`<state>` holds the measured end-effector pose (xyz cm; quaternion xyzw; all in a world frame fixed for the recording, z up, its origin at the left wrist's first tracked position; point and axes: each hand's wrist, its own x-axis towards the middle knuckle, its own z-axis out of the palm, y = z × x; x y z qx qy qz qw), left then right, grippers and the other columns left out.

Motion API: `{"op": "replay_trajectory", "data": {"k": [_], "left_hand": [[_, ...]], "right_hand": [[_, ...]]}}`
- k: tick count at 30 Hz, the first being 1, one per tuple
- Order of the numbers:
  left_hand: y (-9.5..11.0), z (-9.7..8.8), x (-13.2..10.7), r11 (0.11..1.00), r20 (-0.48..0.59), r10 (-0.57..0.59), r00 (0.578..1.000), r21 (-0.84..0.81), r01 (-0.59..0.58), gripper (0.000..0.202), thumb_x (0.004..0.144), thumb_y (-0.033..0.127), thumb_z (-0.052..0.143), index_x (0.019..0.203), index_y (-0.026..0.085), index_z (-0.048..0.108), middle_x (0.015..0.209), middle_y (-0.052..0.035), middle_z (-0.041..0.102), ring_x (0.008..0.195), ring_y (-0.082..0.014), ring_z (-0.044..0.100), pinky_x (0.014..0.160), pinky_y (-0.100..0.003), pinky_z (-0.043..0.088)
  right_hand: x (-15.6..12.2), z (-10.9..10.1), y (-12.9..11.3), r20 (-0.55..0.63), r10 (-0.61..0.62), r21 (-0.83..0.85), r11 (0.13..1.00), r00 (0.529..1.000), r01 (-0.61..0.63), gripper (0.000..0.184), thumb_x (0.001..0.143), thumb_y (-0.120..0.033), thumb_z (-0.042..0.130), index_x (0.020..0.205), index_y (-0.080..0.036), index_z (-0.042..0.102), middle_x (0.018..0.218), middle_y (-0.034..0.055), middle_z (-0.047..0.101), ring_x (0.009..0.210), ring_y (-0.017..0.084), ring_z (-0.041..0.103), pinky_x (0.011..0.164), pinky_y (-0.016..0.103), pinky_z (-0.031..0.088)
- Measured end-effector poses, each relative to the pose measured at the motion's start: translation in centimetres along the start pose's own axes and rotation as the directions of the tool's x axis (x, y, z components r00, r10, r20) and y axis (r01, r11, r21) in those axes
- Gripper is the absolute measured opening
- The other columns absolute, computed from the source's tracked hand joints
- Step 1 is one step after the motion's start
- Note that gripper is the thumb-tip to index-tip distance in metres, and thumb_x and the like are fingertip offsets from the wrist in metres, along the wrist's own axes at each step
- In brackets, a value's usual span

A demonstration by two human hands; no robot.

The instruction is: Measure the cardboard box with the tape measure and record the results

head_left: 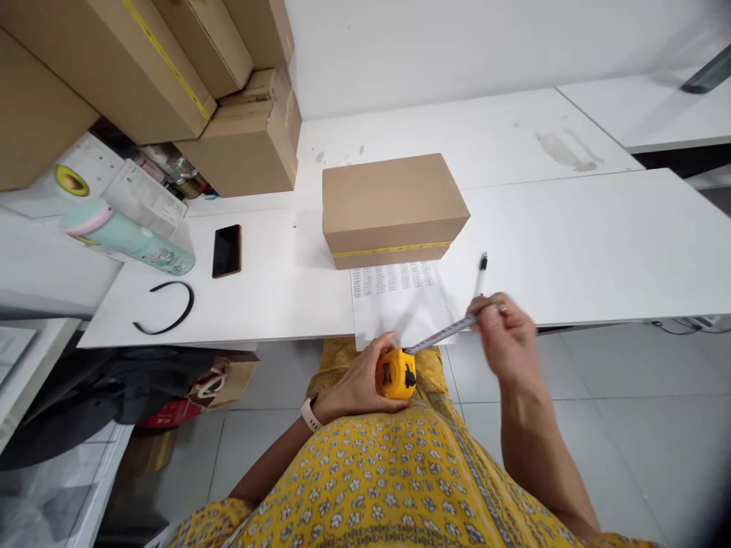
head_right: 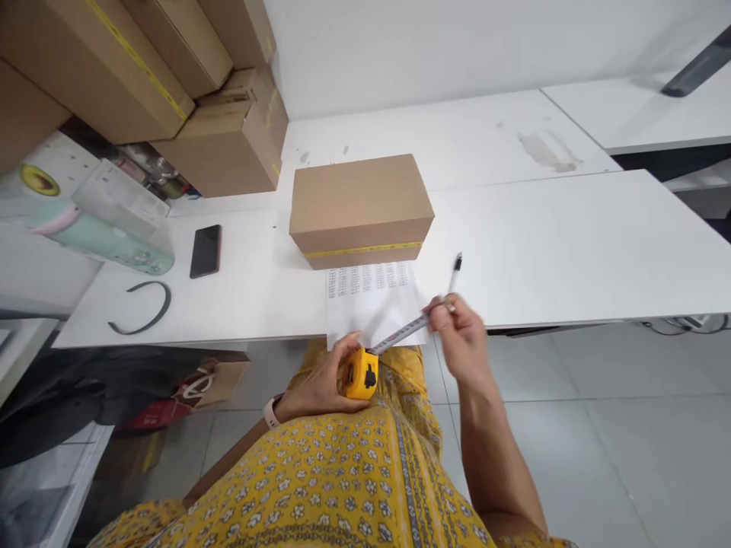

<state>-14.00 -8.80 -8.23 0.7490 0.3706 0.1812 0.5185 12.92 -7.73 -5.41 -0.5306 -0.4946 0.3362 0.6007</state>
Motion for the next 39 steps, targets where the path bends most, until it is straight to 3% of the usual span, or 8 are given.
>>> {"op": "replay_trajectory", "data": {"k": [4,8,11,16,22,25,31,39], "left_hand": [[0.6,0.7,-0.2,0.999,-0.079,0.035,0.996,-0.030,-0.037,0.114,0.068,0.045,0.092,0.159,0.027,0.026,0.145,-0.0155,0.054,0.132,-0.0352,0.059,0.111,-0.054,0.051],[0.9,-0.5,0.1,0.986,-0.224,0.142,0.964,0.121,-0.117,0.110,0.070,0.043,0.091,0.158,0.027,0.026,0.136,-0.0147,0.059,0.122,-0.0327,0.064,0.103,-0.053,0.056],[2.1,-3.9,1.9,0.928,-0.341,0.293,0.893,0.325,-0.180,0.104,0.074,0.041,0.087,0.157,0.027,0.026,0.136,-0.0143,0.060,0.117,-0.0306,0.065,0.100,-0.050,0.058],[5.9,-12.6,9.6,0.738,-0.409,0.526,0.746,0.655,-0.161,0.082,0.081,0.045,0.078,0.150,0.029,0.037,0.149,-0.0109,0.054,0.130,-0.0335,0.059,0.109,-0.054,0.050],[6.3,-18.0,19.3,0.703,-0.394,0.440,0.807,0.711,-0.036,0.069,0.074,0.052,0.077,0.138,0.038,0.054,0.138,-0.0037,0.064,0.128,-0.0350,0.057,0.109,-0.060,0.048],[5.9,-17.7,20.2,0.698,-0.414,0.316,0.854,0.711,0.085,0.064,0.076,0.057,0.068,0.137,0.041,0.056,0.145,0.0011,0.061,0.140,-0.0344,0.048,0.119,-0.064,0.037],[4.2,-12.1,14.1,0.662,-0.473,0.485,0.736,0.748,0.045,0.053,0.097,0.053,0.040,0.145,0.035,0.050,0.155,-0.0014,0.052,0.151,-0.0239,0.039,0.128,-0.051,0.027],[-4.8,-3.6,7.1,0.691,-0.343,0.232,0.910,0.717,0.094,0.048,0.102,0.044,0.046,0.134,0.012,0.062,0.144,-0.0161,0.063,0.141,-0.0274,0.052,0.123,-0.047,0.036]], "right_hand": [[-3.4,1.3,1.2,0.282,0.093,-0.193,0.980,0.955,-0.039,0.027,0.093,-0.047,0.067,0.084,-0.022,0.070,0.073,0.0000,0.064,0.067,0.015,0.057,0.062,0.029,0.044],[-1.3,-0.6,3.3,-0.208,0.041,-0.340,0.934,0.977,-0.111,0.030,0.093,-0.049,0.061,0.082,-0.021,0.066,0.075,0.0010,0.063,0.069,0.016,0.055,0.067,0.030,0.045],[2.8,-3.4,6.1,-0.510,-0.045,-0.475,0.847,0.859,-0.238,0.031,0.091,-0.052,0.059,0.085,-0.022,0.059,0.075,0.0011,0.061,0.069,0.017,0.054,0.071,0.034,0.046],[7.3,-5.1,10.5,-0.392,0.039,-0.682,0.659,0.919,-0.319,0.047,0.085,-0.062,0.060,0.111,-0.022,0.057,0.081,0.0052,0.064,0.085,0.029,0.061,0.088,0.049,0.048],[7.4,-4.8,12.5,-0.244,-0.016,-0.803,0.563,0.970,-0.193,0.051,0.085,-0.048,0.055,0.125,-0.018,0.054,0.108,0.0165,0.069,0.108,0.038,0.058,0.101,0.062,0.041],[7.6,-5.1,12.4,-0.199,-0.003,-0.805,0.571,0.980,-0.162,0.046,0.090,-0.037,0.047,0.129,-0.014,0.054,0.109,0.0204,0.068,0.107,0.038,0.060,0.099,0.061,0.043],[9.0,-5.5,11.6,-0.117,0.119,-0.863,0.479,0.986,-0.160,0.046,0.093,-0.030,0.050,0.133,-0.008,0.057,0.110,0.0256,0.068,0.105,0.039,0.064,0.097,0.058,0.043],[8.9,-8.5,14.0,-0.183,0.004,-0.278,0.959,0.983,-0.055,0.045,0.100,-0.066,0.046,0.106,-0.025,0.063,0.068,-0.0010,0.054,0.066,0.017,0.045,0.069,0.037,0.041]]}}
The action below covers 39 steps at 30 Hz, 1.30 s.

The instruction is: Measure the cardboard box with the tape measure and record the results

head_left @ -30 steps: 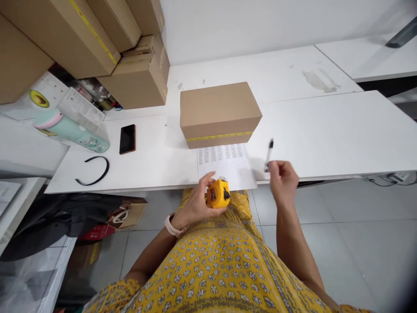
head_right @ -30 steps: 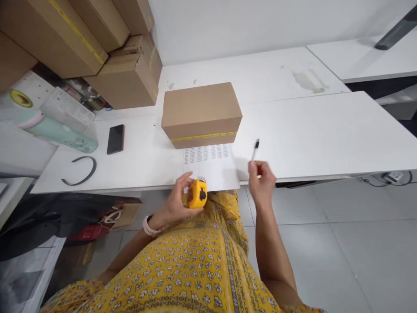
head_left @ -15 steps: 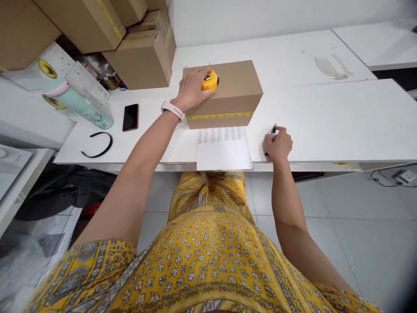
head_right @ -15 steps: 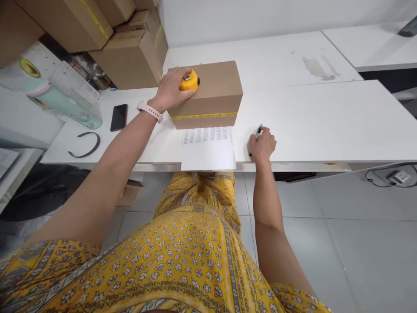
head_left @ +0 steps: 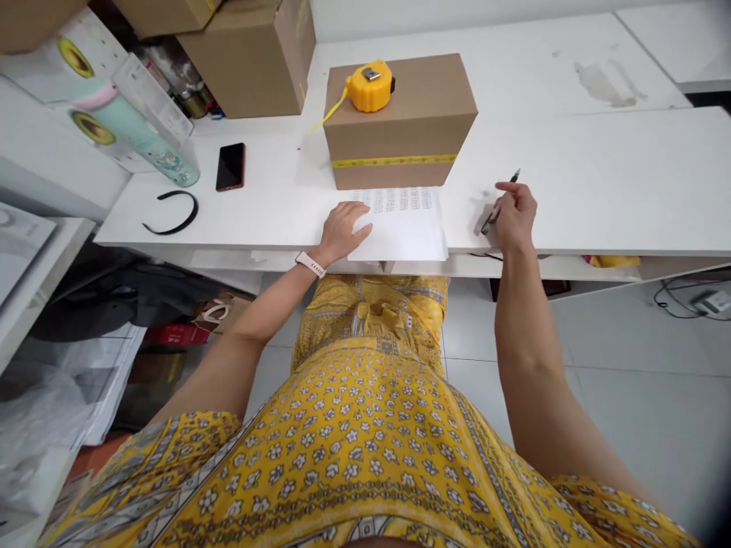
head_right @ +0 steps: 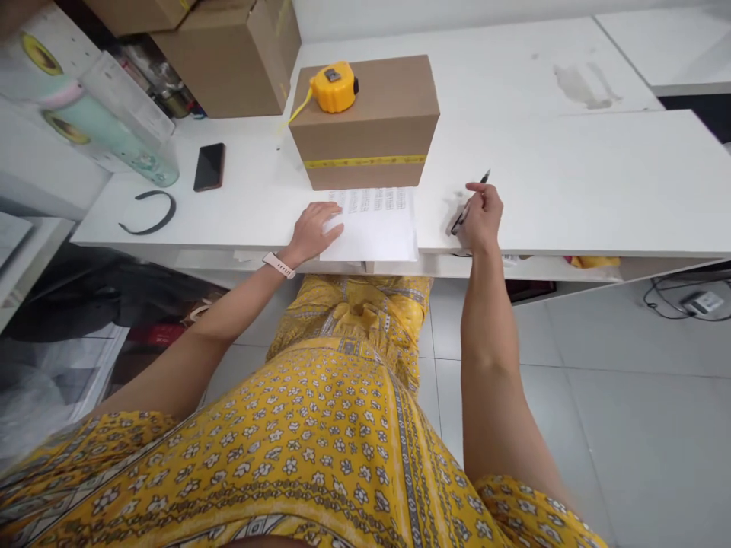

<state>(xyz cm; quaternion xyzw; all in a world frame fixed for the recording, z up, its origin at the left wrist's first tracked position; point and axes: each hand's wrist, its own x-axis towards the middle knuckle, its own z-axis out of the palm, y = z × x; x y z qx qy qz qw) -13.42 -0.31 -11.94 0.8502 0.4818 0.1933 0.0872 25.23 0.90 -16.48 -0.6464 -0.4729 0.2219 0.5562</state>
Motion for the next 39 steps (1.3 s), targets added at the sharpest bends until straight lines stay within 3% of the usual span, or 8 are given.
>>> {"op": "replay_trajectory", "data": {"k": [5,11,16,20,24,27,34,39], "left_hand": [[-0.9,0.5,-0.9,0.998,0.264,0.009,0.964,0.052,-0.024,0.084,0.098,0.069,0.046,0.160,0.014,0.036,0.173,-0.0171,0.023,0.162,-0.0317,0.015,0.131,-0.057,0.007],[-1.0,-0.6,-1.5,0.995,0.359,0.020,0.933,0.087,-0.055,0.096,0.093,0.073,0.052,0.163,0.010,0.030,0.174,-0.0192,0.016,0.163,-0.0317,0.010,0.131,-0.052,0.003],[-1.5,-0.8,-2.7,0.985,0.368,0.091,0.926,0.105,-0.138,0.115,0.079,0.076,0.067,0.164,0.011,0.026,0.174,-0.0194,0.014,0.163,-0.0332,0.010,0.131,-0.052,0.004],[-1.6,-0.2,-3.1,0.978,0.320,0.115,0.941,0.132,-0.164,0.111,0.081,0.072,0.068,0.163,0.009,0.027,0.173,-0.0206,0.019,0.162,-0.0328,0.015,0.132,-0.050,0.006],[-1.0,0.4,-3.5,0.976,0.244,0.105,0.964,0.161,-0.147,0.094,0.091,0.064,0.062,0.161,0.008,0.032,0.171,-0.0214,0.024,0.162,-0.0325,0.018,0.131,-0.052,0.008],[-0.3,0.5,-4.0,0.976,0.225,0.089,0.970,0.174,-0.129,0.089,0.094,0.057,0.062,0.160,0.006,0.032,0.171,-0.0228,0.025,0.162,-0.0331,0.018,0.131,-0.052,0.009],[1.6,1.3,-4.1,0.985,0.234,0.014,0.972,0.162,-0.053,0.083,0.099,0.042,0.059,0.165,0.009,0.022,0.172,-0.0219,0.019,0.163,-0.0344,0.012,0.130,-0.063,0.004],[1.9,1.5,-2.2,0.995,0.243,0.046,0.969,0.076,-0.067,0.084,0.103,0.058,0.046,0.165,0.008,0.021,0.172,-0.0233,0.019,0.163,-0.0355,0.011,0.130,-0.064,0.004]], "right_hand": [[-0.8,-0.3,0.0,0.007,0.021,0.196,0.980,1.000,-0.022,0.046,0.091,-0.072,0.056,0.100,-0.027,0.057,0.063,-0.0073,0.046,0.058,0.012,0.032,0.061,0.034,0.030],[-0.8,-0.3,-0.3,-0.014,-0.062,0.184,0.981,0.998,0.063,0.047,0.091,-0.074,0.044,0.094,-0.027,0.049,0.060,-0.0108,0.041,0.050,0.011,0.028,0.055,0.035,0.021],[-0.8,-1.1,0.4,0.008,-0.113,0.190,0.976,0.994,0.109,0.057,0.082,-0.085,0.046,0.095,-0.030,0.050,0.061,-0.0083,0.045,0.053,0.012,0.031,0.057,0.035,0.026],[-0.6,-1.3,0.7,-0.035,-0.132,0.230,0.963,0.991,0.137,0.058,0.079,-0.088,0.052,0.091,-0.032,0.055,0.063,-0.0050,0.044,0.056,0.015,0.038,0.059,0.036,0.034],[-1.2,-1.3,0.2,-0.042,-0.115,0.313,0.942,0.992,0.122,0.038,0.086,-0.067,0.057,0.094,-0.030,0.063,0.068,-0.0012,0.052,0.065,0.020,0.054,0.069,0.042,0.047],[-2.5,-1.4,-0.6,-0.064,-0.040,0.378,0.924,0.997,0.062,0.031,0.077,-0.048,0.067,0.100,-0.028,0.064,0.077,0.0001,0.062,0.075,0.022,0.062,0.077,0.046,0.052],[-7.7,-0.3,-4.4,-0.151,-0.002,0.380,0.923,0.989,0.060,0.042,0.068,-0.036,0.079,0.105,-0.028,0.062,0.084,-0.0022,0.066,0.081,0.019,0.067,0.087,0.043,0.055],[-10.8,3.3,-9.1,-0.150,-0.012,0.330,0.942,0.989,0.062,0.033,0.085,-0.055,0.072,0.090,-0.028,0.054,0.070,-0.0049,0.064,0.067,0.019,0.065,0.075,0.039,0.053]]}}
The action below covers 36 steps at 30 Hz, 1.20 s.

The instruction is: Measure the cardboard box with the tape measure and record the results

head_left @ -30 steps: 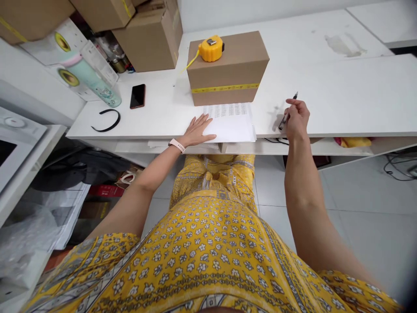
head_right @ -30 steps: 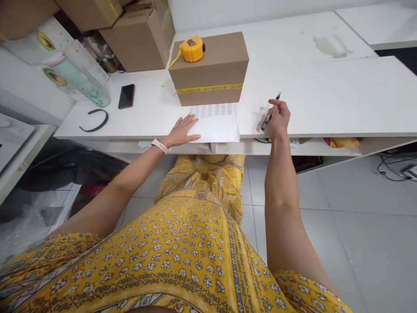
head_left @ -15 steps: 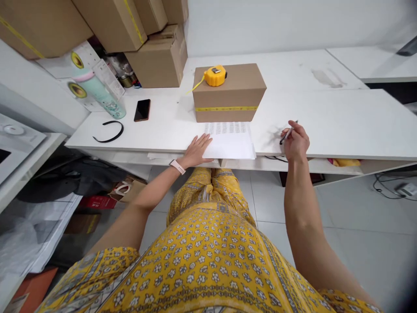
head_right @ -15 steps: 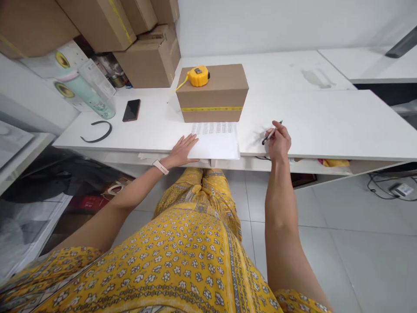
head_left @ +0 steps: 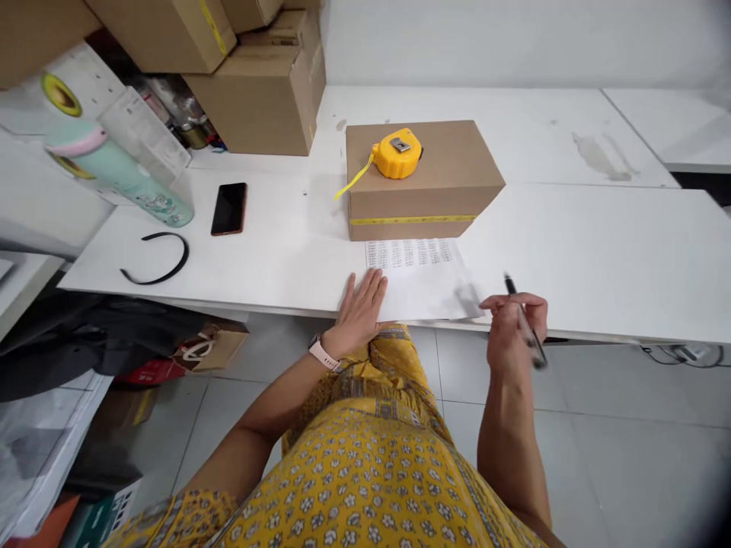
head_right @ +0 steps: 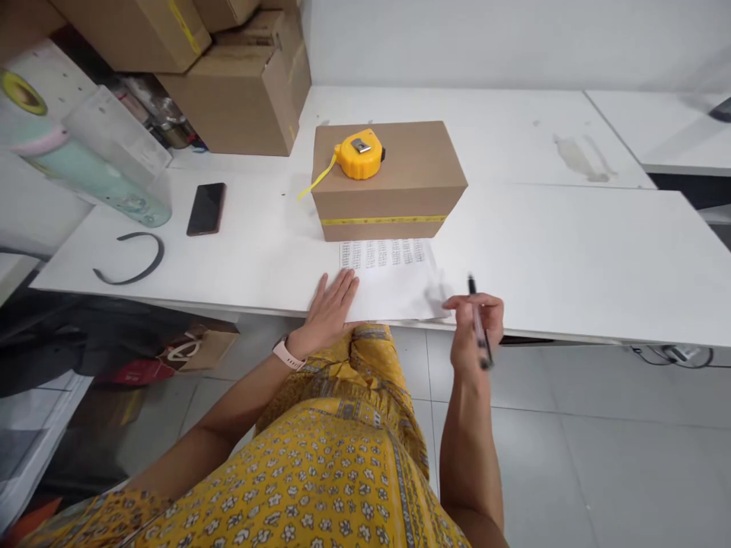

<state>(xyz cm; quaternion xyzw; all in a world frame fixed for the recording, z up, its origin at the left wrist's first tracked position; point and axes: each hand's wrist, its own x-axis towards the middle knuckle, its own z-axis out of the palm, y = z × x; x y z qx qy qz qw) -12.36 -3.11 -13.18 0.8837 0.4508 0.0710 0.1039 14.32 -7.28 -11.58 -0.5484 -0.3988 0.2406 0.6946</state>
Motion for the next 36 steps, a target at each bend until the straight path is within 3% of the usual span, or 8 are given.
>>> {"op": "replay_trajectory", "data": {"k": [5,9,12,16,19,23,27,36], "left_hand": [[-1.2,-0.6,1.0,0.994,0.018,0.104,0.994,0.017,-0.104,0.086,0.105,0.062,0.036,0.165,0.003,0.017,0.171,-0.0256,0.020,0.162,-0.0373,0.013,0.129,-0.066,0.008],[-1.8,-1.0,0.3,0.948,0.020,0.287,0.958,0.136,-0.287,0.086,0.104,0.064,0.037,0.160,-0.001,0.029,0.167,-0.0281,0.031,0.159,-0.0391,0.024,0.128,-0.062,0.018],[-1.7,-1.6,0.2,0.826,0.009,0.540,0.842,0.189,-0.532,0.074,0.105,0.059,0.044,0.147,-0.001,0.050,0.155,-0.0275,0.050,0.147,-0.0389,0.046,0.122,-0.054,0.034],[-2.5,-2.7,2.8,0.660,-0.125,0.749,0.650,0.060,-0.749,0.039,0.107,0.042,0.049,0.103,0.011,0.071,0.107,-0.0145,0.076,0.096,-0.0240,0.069,0.084,-0.036,0.054],[-4.7,-3.9,6.4,0.744,-0.183,0.649,0.739,-0.052,-0.666,0.027,0.104,0.018,0.048,0.085,0.017,0.066,0.081,-0.0049,0.071,0.078,-0.0178,0.063,0.074,-0.032,0.051],[-9.1,-5.1,10.0,0.874,-0.146,0.384,0.912,-0.261,-0.410,0.012,0.097,0.017,0.057,0.105,0.018,0.066,0.115,-0.0098,0.072,0.112,-0.0247,0.063,0.096,-0.041,0.052],[-11.4,-4.9,10.8,0.839,0.050,0.380,0.924,-0.439,-0.322,0.037,0.083,0.020,0.071,0.119,0.020,0.062,0.155,-0.0133,0.053,0.149,-0.0315,0.042,0.118,-0.053,0.039],[-11.5,-4.3,10.6,0.809,0.098,0.395,0.914,-0.509,-0.295,0.053,0.081,0.009,0.062,0.131,0.024,0.055,0.164,-0.0092,0.044,0.158,-0.0264,0.030,0.127,-0.054,0.027]], "right_hand": [[0.1,6.1,-1.2,0.318,0.215,0.019,0.972,0.923,-0.233,0.061,0.093,-0.082,0.037,0.096,-0.026,0.062,0.066,0.0005,0.067,0.066,0.021,0.069,0.068,0.039,0.054],[1.9,10.3,-0.4,0.557,0.355,-0.067,0.920,0.751,-0.385,0.061,0.088,-0.077,0.058,0.121,-0.026,0.069,0.105,0.0085,0.078,0.103,0.026,0.074,0.094,0.044,0.056],[2.7,12.5,0.8,0.562,0.395,-0.126,0.909,0.727,-0.396,0.042,0.079,-0.057,0.081,0.106,-0.026,0.072,0.102,0.0052,0.077,0.096,0.023,0.072,0.086,0.038,0.057],[2.6,13.6,2.3,0.481,0.321,-0.214,0.945,0.816,-0.246,0.021,0.088,-0.042,0.073,0.083,-0.023,0.065,0.077,-0.0009,0.066,0.068,0.014,0.057,0.062,0.029,0.047],[2.6,13.4,2.8,0.410,0.271,-0.219,0.956,0.871,-0.194,0.017,0.093,-0.037,0.066,0.084,-0.023,0.061,0.074,-0.0026,0.059,0.065,0.012,0.051,0.059,0.027,0.043],[2.8,13.0,3.0,0.347,0.273,-0.214,0.954,0.897,-0.208,0.019,0.088,-0.041,0.072,0.089,-0.024,0.064,0.077,-0.0018,0.062,0.066,0.013,0.053,0.058,0.027,0.044],[2.6,12.9,2.7,0.416,0.304,-0.229,0.947,0.857,-0.225,0.026,0.082,-0.044,0.079,0.089,-0.024,0.064,0.079,-0.0005,0.066,0.067,0.014,0.055,0.058,0.028,0.045],[1.2,15.0,1.2,0.481,0.297,-0.318,0.936,0.825,-0.151,0.020,0.088,-0.035,0.066,0.077,-0.023,0.055,0.066,-0.0041,0.055,0.055,0.010,0.046,0.051,0.025,0.037]]}}
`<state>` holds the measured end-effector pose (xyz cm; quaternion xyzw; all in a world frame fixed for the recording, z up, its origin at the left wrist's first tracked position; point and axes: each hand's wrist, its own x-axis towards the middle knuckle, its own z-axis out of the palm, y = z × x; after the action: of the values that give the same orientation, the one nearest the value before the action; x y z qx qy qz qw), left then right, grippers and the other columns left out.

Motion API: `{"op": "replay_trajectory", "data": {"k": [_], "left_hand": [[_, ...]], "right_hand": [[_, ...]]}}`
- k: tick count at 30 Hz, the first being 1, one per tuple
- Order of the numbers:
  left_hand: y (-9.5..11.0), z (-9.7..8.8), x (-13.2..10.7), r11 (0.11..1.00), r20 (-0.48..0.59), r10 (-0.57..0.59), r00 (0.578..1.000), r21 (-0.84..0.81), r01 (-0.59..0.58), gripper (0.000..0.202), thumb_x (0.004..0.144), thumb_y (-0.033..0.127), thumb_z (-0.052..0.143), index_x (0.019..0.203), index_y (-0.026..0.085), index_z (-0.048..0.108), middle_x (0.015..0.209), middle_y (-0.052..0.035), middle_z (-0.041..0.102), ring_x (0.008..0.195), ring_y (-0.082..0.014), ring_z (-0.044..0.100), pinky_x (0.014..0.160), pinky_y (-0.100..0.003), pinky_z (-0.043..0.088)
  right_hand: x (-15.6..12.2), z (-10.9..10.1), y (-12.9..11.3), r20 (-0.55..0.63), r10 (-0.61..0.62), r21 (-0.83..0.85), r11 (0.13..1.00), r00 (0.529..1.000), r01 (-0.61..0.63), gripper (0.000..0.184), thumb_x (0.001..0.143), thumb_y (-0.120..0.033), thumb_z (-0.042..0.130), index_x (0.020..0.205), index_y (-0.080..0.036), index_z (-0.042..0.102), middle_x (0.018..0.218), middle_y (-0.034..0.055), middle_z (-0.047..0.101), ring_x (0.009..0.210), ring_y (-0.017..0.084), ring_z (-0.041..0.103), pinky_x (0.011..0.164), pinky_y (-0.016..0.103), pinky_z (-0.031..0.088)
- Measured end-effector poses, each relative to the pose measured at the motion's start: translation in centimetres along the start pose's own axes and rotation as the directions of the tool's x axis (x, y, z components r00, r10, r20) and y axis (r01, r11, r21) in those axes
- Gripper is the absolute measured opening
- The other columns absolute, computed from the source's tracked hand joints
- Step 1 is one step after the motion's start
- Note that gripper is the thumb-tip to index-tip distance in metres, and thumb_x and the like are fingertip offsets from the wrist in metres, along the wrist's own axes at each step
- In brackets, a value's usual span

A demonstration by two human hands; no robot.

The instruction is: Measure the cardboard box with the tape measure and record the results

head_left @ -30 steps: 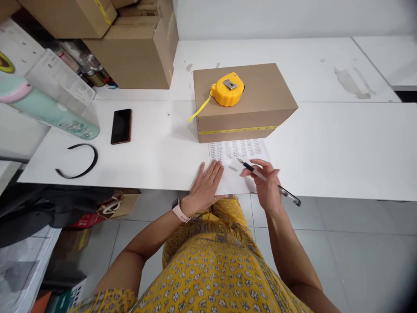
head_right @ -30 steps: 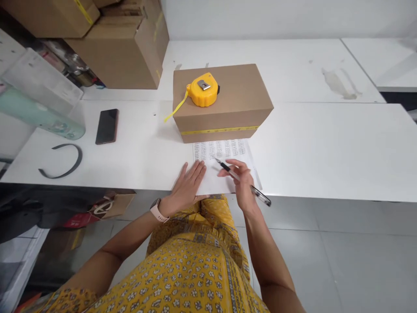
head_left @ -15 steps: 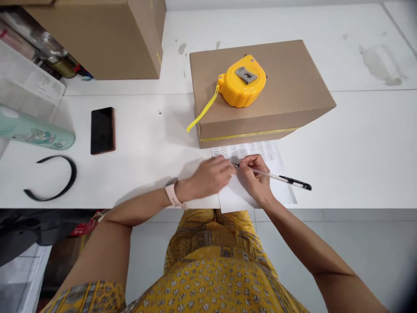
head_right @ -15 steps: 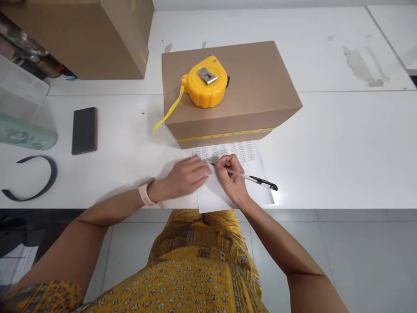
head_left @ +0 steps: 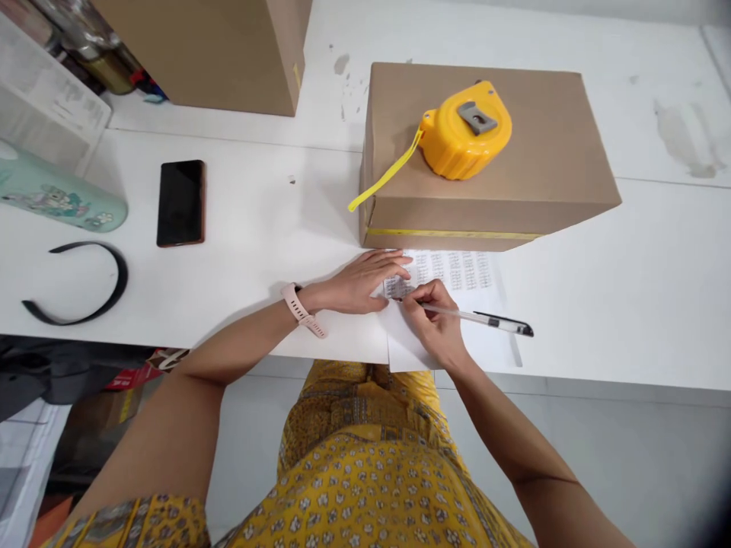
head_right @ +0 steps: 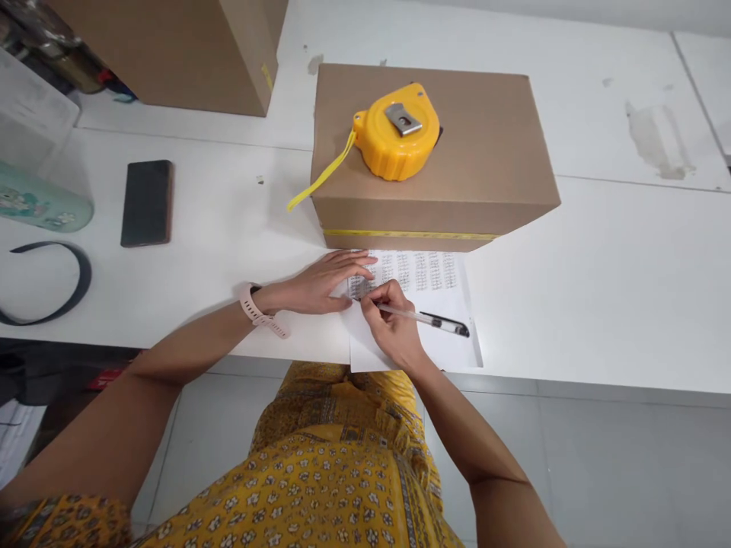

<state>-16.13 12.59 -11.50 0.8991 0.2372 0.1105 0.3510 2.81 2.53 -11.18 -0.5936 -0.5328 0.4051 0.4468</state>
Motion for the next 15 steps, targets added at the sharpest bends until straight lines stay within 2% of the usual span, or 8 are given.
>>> {"op": "replay_trajectory", "data": {"k": [10,15], "left_hand": [[-0.29,0.12,-0.03,0.999,-0.006,0.014,1.000,-0.034,-0.014,0.058,0.080,0.003,0.056,0.134,0.021,0.052,0.163,-0.0103,0.045,0.158,-0.0244,0.030,0.129,-0.049,0.026],[-0.32,0.11,-0.04,0.999,-0.007,0.018,1.000,-0.034,-0.018,0.052,0.087,0.005,0.051,0.136,0.022,0.052,0.163,-0.0092,0.045,0.159,-0.0225,0.029,0.130,-0.048,0.025]], "right_hand": [[-0.34,0.54,0.53,-0.025,-0.016,-0.148,0.989,1.000,0.012,0.027,0.087,-0.037,0.066,0.072,-0.024,0.049,0.058,-0.0054,0.052,0.049,0.009,0.042,0.048,0.025,0.035],[-0.29,0.51,0.42,-0.017,-0.032,-0.174,0.984,0.999,0.028,0.025,0.088,-0.036,0.066,0.072,-0.024,0.051,0.058,-0.0049,0.053,0.050,0.010,0.044,0.050,0.025,0.037]]}}
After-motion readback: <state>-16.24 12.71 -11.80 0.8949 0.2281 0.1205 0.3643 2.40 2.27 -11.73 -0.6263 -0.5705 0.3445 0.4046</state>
